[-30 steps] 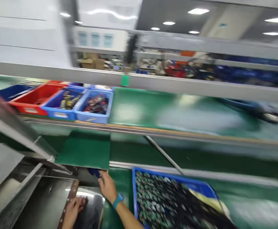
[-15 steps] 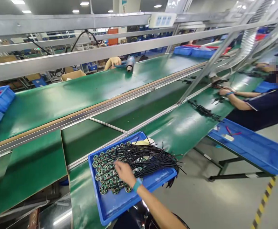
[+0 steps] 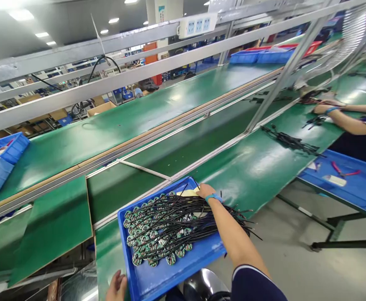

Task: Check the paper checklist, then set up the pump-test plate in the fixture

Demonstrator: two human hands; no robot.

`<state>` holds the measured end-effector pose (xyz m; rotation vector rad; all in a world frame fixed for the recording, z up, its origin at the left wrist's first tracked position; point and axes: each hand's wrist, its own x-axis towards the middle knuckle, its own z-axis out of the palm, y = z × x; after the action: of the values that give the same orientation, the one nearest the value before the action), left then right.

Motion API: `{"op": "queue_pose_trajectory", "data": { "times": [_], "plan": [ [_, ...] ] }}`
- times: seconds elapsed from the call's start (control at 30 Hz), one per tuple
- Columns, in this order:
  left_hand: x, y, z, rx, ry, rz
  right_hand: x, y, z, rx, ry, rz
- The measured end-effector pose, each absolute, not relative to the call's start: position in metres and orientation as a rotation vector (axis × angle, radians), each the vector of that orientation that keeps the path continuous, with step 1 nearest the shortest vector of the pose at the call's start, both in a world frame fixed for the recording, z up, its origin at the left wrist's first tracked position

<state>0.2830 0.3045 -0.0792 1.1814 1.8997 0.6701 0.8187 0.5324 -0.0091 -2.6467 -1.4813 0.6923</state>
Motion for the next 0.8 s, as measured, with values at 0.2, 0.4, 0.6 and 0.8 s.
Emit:
{"op": "queue_pose_trajectory", "data": {
  "times": [0.2, 0.4, 0.6, 0.8],
  "plan": [
    [0.323, 0.352, -0.078, 1.341, 1.95, 0.238, 0.816, 0.518, -0.015, -2.597, -1.584, 0.516],
    [0.323, 0.356, -0.078, 1.425, 2.051, 0.152, 0.834, 0.503, -0.012, -2.361, -1.602, 0.667],
    [0.32, 0.354, -0.082, 1.402, 2.083, 0.212, 0.847, 0.509, -0.015, -2.216, -1.473, 0.722],
    [0.322, 0.351, -0.093, 1.382, 2.118, 0.224, 0.844, 0.497, -0.015, -2.007, -1.226, 0.583]
  ]
}}
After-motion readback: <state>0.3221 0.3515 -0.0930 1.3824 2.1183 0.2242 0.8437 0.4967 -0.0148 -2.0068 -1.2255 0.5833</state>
